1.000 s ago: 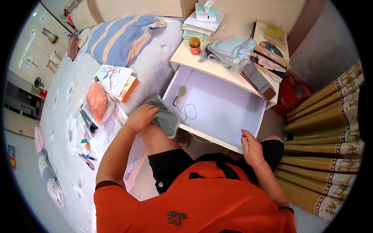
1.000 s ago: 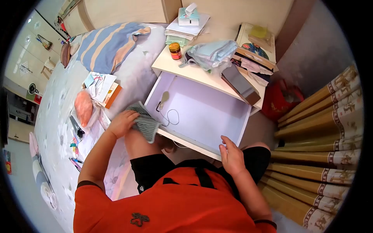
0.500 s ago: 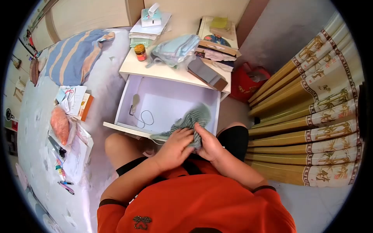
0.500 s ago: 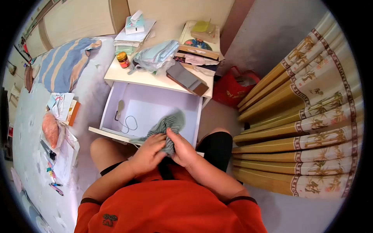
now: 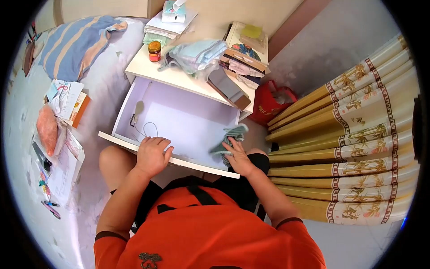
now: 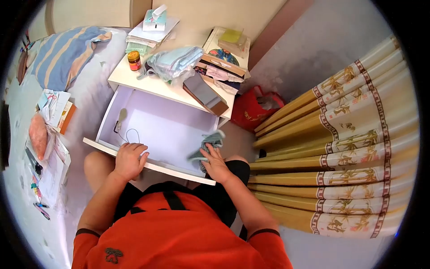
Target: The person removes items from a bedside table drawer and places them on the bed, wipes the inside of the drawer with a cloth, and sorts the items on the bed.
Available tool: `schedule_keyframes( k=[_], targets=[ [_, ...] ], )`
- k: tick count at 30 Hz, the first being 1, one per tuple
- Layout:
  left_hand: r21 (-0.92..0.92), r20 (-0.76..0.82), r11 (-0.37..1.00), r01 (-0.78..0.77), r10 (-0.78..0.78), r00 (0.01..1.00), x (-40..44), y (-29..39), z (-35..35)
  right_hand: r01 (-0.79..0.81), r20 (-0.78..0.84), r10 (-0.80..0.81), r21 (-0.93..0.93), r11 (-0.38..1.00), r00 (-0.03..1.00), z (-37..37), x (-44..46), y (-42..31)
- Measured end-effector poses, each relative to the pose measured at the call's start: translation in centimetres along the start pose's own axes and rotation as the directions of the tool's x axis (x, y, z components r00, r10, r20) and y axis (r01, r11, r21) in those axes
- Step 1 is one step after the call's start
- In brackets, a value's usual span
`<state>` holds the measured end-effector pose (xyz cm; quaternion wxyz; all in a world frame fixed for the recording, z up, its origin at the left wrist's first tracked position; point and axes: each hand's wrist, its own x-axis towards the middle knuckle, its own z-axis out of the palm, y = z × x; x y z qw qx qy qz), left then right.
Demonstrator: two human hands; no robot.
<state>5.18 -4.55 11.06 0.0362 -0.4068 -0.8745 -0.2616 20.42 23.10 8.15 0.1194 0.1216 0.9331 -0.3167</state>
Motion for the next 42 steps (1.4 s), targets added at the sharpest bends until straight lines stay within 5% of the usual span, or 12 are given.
schedule_keyframes(
  k=[6, 17, 20, 22, 27, 32, 36, 37, 38, 39, 40, 42],
  targets=[
    [-0.007, -0.067, 0.999, -0.036, 0.035, 0.997, 0.1, 0.1, -0.2, 0.083, -0.124, -0.121, -0.277, 0.957, 0.985, -2.1, 4.3, 1.3],
    [-0.003, -0.055, 1.0, -0.02, 0.02, 0.998, 0.2, 0.0, 0.0, -0.004, -0.36, -0.113, -0.307, 0.952, 0.926, -2.0, 7.3, 1.7],
    [-0.004, -0.067, 1.0, -0.021, 0.021, 0.998, 0.1, 0.0, 0.0, 0.117, -0.21, -0.184, -0.296, 0.948, 0.96, -0.5, 3.2, 1.4],
    [-0.002, -0.065, 1.0, -0.017, 0.016, 0.998, 0.1, -0.1, 0.1, 0.184, 0.028, -0.184, 0.001, 0.983, 0.983, -1.1, 1.1, 0.6],
    [0.014, -0.052, 1.0, -0.014, 0.015, 0.999, 0.2, 0.0, -0.1, 0.081, 0.098, -0.104, 0.22, 0.972, 0.99, -3.8, 0.3, -4.7],
    [-0.015, -0.002, 1.0, -0.003, 0.003, 1.0, 0.1, 0.0, -0.2, -0.124, 0.622, 0.043, 0.088, 0.988, 0.781, -1.1, 3.9, -6.5],
    [0.009, -0.03, 1.0, 0.015, -0.014, 0.999, -0.1, -0.3, 0.4, 0.103, 0.62, -0.122, 0.066, 0.992, 0.775, 2.3, 6.5, -6.5],
    [0.002, -0.049, 1.0, 0.008, -0.008, 0.999, -0.3, -0.5, 0.6, 0.014, 0.544, -0.094, 0.148, 0.989, 0.834, 2.6, 6.5, -7.9],
    [0.026, -0.058, 0.999, 0.035, -0.033, 0.998, -0.4, -0.4, 0.2, -0.069, 0.468, -0.053, 0.238, 0.969, 0.882, 2.6, 6.5, -9.8],
    [-0.023, 0.026, 0.996, 0.082, -0.081, 0.996, -0.3, -0.2, -0.1, -0.422, 0.526, 0.068, 0.592, 0.687, 0.848, 1.7, 6.0, -12.3],
    [-0.073, 0.112, 0.989, 0.129, -0.12, 0.986, -0.2, 0.0, -0.4, -0.413, 0.536, 0.046, 0.591, 0.693, 0.843, 1.7, 6.1, -13.3],
    [-0.254, -0.089, 0.959, 0.125, -0.152, 0.984, -0.2, 0.4, -0.6, -0.305, 0.329, -0.096, 0.93, 0.204, 0.939, 1.6, 6.2, -14.7]
  ],
)
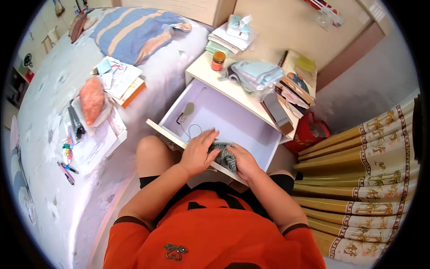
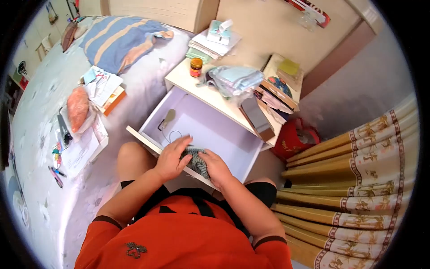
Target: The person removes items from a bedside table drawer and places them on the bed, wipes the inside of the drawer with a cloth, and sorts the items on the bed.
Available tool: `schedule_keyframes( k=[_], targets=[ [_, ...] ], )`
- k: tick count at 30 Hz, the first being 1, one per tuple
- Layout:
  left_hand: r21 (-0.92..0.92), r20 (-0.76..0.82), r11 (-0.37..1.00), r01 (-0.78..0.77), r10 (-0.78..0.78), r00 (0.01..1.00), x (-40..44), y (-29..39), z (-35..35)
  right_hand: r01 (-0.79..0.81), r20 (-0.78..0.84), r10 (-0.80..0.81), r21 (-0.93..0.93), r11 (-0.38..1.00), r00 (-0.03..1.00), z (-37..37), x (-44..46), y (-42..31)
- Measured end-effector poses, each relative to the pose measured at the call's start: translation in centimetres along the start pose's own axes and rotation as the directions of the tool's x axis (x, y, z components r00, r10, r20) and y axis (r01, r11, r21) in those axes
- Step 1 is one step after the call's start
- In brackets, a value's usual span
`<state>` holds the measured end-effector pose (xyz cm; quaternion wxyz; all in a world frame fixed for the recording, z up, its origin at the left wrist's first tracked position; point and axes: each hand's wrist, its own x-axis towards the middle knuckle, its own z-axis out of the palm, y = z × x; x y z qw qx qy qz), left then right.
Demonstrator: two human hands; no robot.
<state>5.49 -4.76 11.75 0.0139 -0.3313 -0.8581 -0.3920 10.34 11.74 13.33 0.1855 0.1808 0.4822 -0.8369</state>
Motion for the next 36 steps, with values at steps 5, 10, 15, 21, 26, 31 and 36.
schedule_keyframes(
  k=[5, 10, 15, 21, 26, 31, 36],
  targets=[
    [-0.633, -0.265, 0.774, 0.025, -0.247, 0.932, -1.2, 3.5, 1.4, 0.269, 0.08, -0.266, -0.027, 0.963, 0.961, 3.6, -1.1, 0.3],
    [-0.874, -0.141, 0.445, 0.195, -0.617, 0.775, -2.3, 1.9, -1.2, 0.418, 0.169, -0.389, -0.514, 0.749, 0.906, 3.2, -4.3, -1.1],
    [-0.172, -0.653, 0.95, 0.261, -0.309, 0.692, -1.9, -4.1, -9.8, 0.342, 0.2, -0.512, -0.918, 0.199, 0.836, -1.6, -5.4, 0.7],
    [0.142, -0.301, 0.97, 0.199, -0.149, 0.942, -2.3, -7.4, -6.8, 0.222, 0.204, -0.47, -0.975, -0.016, 0.859, -2.4, -5.1, 2.7],
    [0.128, -0.104, 0.983, 0.132, -0.119, 0.987, -3.0, -1.7, -2.6, 0.217, 0.174, -0.481, -0.975, 0.035, 0.859, -2.3, -5.3, 2.4],
    [-0.054, 0.143, 0.998, -0.027, 0.035, 0.989, -3.2, 2.8, 1.2, 0.228, 0.131, -0.453, -0.959, 0.168, 0.882, -2.9, -5.5, 2.5],
    [-0.709, 0.256, 0.633, 0.311, -0.181, 0.95, -1.6, 5.4, 3.3, 0.352, -0.038, -0.472, -0.613, 0.707, 0.881, -5.0, -5.7, 1.8]
  ],
)
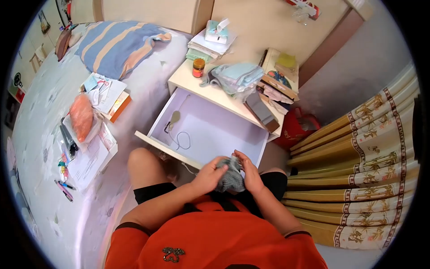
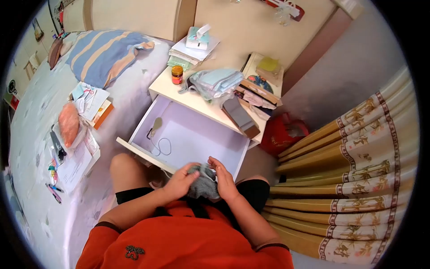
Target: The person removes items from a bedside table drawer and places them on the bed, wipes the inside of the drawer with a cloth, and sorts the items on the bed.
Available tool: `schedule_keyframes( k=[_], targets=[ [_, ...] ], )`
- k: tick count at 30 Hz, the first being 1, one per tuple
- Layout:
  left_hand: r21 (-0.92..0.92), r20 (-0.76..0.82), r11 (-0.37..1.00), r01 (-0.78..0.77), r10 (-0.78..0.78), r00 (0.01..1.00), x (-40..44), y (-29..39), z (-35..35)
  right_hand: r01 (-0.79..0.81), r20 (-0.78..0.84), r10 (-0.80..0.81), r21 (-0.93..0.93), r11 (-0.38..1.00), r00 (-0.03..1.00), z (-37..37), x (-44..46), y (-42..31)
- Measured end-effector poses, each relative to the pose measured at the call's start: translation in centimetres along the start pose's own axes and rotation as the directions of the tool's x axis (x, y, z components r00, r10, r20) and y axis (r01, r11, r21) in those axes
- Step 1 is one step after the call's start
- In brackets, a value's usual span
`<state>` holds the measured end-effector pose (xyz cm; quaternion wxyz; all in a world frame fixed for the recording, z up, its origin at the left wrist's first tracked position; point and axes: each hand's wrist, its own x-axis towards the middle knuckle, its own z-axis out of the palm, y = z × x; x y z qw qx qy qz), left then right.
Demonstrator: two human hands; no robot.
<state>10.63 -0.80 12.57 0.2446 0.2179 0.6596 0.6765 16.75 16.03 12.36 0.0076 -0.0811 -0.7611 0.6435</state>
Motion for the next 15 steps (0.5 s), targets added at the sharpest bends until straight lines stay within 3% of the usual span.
schedule_keyframes(
  k=[1, 2, 3, 4, 6, 8, 9, 11, 15],
  targets=[
    [-0.374, -0.025, 0.908, 0.188, -0.213, 0.977, 0.7, 0.5, -0.1, -0.02, -0.049, 0.021, 0.027, 0.999, 0.999, -0.7, 0.5, -0.7],
    [-0.363, -0.145, 0.919, 0.157, -0.222, 0.964, 1.3, 2.0, -0.8, -0.039, -0.095, 0.045, 0.058, 0.998, 0.995, -1.3, 1.2, -1.3],
    [-0.257, -0.261, 0.966, 0.025, -0.094, 0.961, 2.0, 2.2, -2.1, -0.027, -0.129, 0.011, -0.119, 0.992, 0.992, -2.4, 2.4, -1.8],
    [0.113, -0.383, 0.992, -0.064, 0.103, 0.918, 2.2, 2.7, -3.5, -0.054, -0.183, 0.034, -0.105, 0.993, 0.983, -3.3, 3.7, -2.8],
    [0.458, -0.371, 0.867, -0.194, 0.385, 0.845, 3.0, 2.1, -6.7, -0.091, -0.287, 0.088, 0.001, 0.996, 0.954, -4.9, 7.2, -5.9],
    [0.702, -0.256, 0.675, -0.227, 0.537, 0.804, 3.1, 1.4, -8.8, -0.092, -0.381, 0.158, 0.185, 0.978, 0.911, -6.7, 12.0, -6.0],
    [0.703, -0.262, 0.674, -0.227, 0.542, 0.799, 3.0, 0.4, -9.5, -0.128, -0.385, 0.177, 0.149, 0.981, 0.906, -7.1, 13.8, -7.1],
    [0.813, -0.103, 0.542, -0.212, 0.492, 0.865, 2.1, -1.9, -10.0, -0.187, -0.352, 0.154, -0.062, 0.98, 0.923, -8.1, 17.8, -8.5],
    [0.855, -0.095, 0.459, -0.241, 0.596, 0.797, 2.0, -2.3, -9.8, -0.255, -0.46, 0.223, -0.009, 0.967, 0.86, -7.6, 24.4, -7.7]
  ],
)
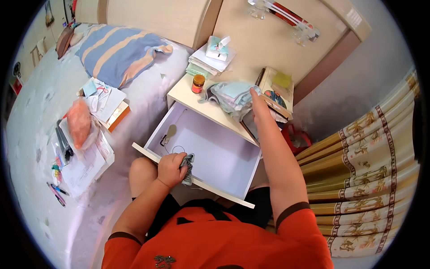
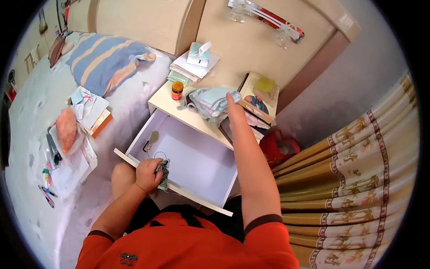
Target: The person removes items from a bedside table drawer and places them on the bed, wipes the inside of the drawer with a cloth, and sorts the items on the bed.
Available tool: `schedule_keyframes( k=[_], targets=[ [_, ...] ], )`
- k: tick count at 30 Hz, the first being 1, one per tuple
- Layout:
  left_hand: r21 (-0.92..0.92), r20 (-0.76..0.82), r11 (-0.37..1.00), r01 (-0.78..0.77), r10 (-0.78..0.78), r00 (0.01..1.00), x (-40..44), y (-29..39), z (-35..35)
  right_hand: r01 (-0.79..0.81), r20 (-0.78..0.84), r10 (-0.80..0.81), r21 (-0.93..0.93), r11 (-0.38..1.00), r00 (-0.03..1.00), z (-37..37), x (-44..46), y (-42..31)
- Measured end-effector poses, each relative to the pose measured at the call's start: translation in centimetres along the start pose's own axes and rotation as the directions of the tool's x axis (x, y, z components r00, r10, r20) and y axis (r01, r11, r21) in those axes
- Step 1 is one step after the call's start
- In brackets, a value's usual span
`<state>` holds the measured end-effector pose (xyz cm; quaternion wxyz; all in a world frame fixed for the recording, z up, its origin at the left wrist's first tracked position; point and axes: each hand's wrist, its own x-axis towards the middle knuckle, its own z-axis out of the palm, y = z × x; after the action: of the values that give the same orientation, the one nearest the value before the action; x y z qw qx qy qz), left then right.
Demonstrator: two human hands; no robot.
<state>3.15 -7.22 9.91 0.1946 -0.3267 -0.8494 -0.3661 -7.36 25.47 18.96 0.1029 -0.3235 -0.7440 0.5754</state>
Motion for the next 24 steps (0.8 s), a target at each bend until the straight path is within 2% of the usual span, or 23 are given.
schedule_keyframes(
  k=[2, 3, 5, 9, 11, 15, 17, 18, 19, 20, 21, 23, 24],
  targets=[
    [0.004, 0.002, 1.0, 0.012, -0.012, 1.0, -0.1, 0.0, -0.1, 0.086, -0.12, -0.081, 0.041, 0.995, 0.989, 1.5, 2.0, 0.1],
    [0.015, 0.02, 1.0, 0.011, -0.012, 1.0, -0.1, -0.1, 0.0, 0.092, -0.115, -0.089, 0.029, 0.995, 0.989, 1.9, 3.0, 0.2],
    [0.014, 0.016, 1.0, 0.013, -0.013, 1.0, -0.3, -0.3, 0.3, 0.002, -0.103, 0.007, 0.085, 0.996, 0.995, 2.4, 5.1, 0.7],
    [-0.024, 0.04, 1.0, 0.016, -0.015, 0.999, -0.1, -0.3, 0.0, -0.046, -0.099, 0.045, -0.002, 0.999, 0.994, 3.4, 7.6, 1.3],
    [-0.037, 0.06, 0.999, 0.024, -0.022, 0.998, 0.0, -0.3, -0.3, 0.131, -0.307, -0.133, -0.028, 0.991, 0.942, 4.4, 6.1, 0.8],
    [-0.017, 0.013, 1.0, 0.013, -0.013, 1.0, -0.1, -0.2, -0.1, 0.207, -0.264, -0.231, -0.118, 0.971, 0.936, 3.9, 2.3, -2.1],
    [-0.024, 0.019, 1.0, 0.018, -0.018, 1.0, -0.1, -0.2, -0.1, 0.308, -0.22, -0.272, 0.153, 0.939, 0.937, 2.6, 1.1, -3.5],
    [-0.02, 0.009, 1.0, 0.014, -0.014, 1.0, 0.0, -0.1, -0.2, 0.304, -0.223, -0.268, 0.145, 0.941, 0.937, 1.6, 0.2, -4.0],
    [-0.014, -0.002, 1.0, 0.01, -0.01, 1.0, 0.0, -0.1, -0.2, 0.266, -0.155, -0.224, 0.351, 0.898, 0.962, 0.5, -0.8, -4.4],
    [-0.037, 0.028, 0.999, 0.028, -0.027, 0.999, -0.2, -0.2, -0.1, 0.203, -0.078, -0.192, 0.54, 0.817, 0.978, -0.6, -1.9, -4.5],
    [-0.043, 0.03, 0.999, 0.031, -0.03, 0.999, -0.2, -0.2, -0.1, 0.109, 0.037, -0.165, 0.608, 0.787, 0.986, -1.7, -3.2, -4.1],
    [-0.031, 0.032, 0.999, 0.031, -0.03, 0.999, -0.3, -0.3, -0.1, -0.082, 0.183, -0.057, 0.666, 0.741, 0.981, -3.0, -7.5, -2.7],
    [-0.034, 0.033, 0.999, 0.036, -0.035, 0.999, -0.3, -0.3, 0.0, -0.165, 0.241, 0.012, 0.625, 0.763, 0.97, -3.6, -9.2, -0.7]
  ],
)
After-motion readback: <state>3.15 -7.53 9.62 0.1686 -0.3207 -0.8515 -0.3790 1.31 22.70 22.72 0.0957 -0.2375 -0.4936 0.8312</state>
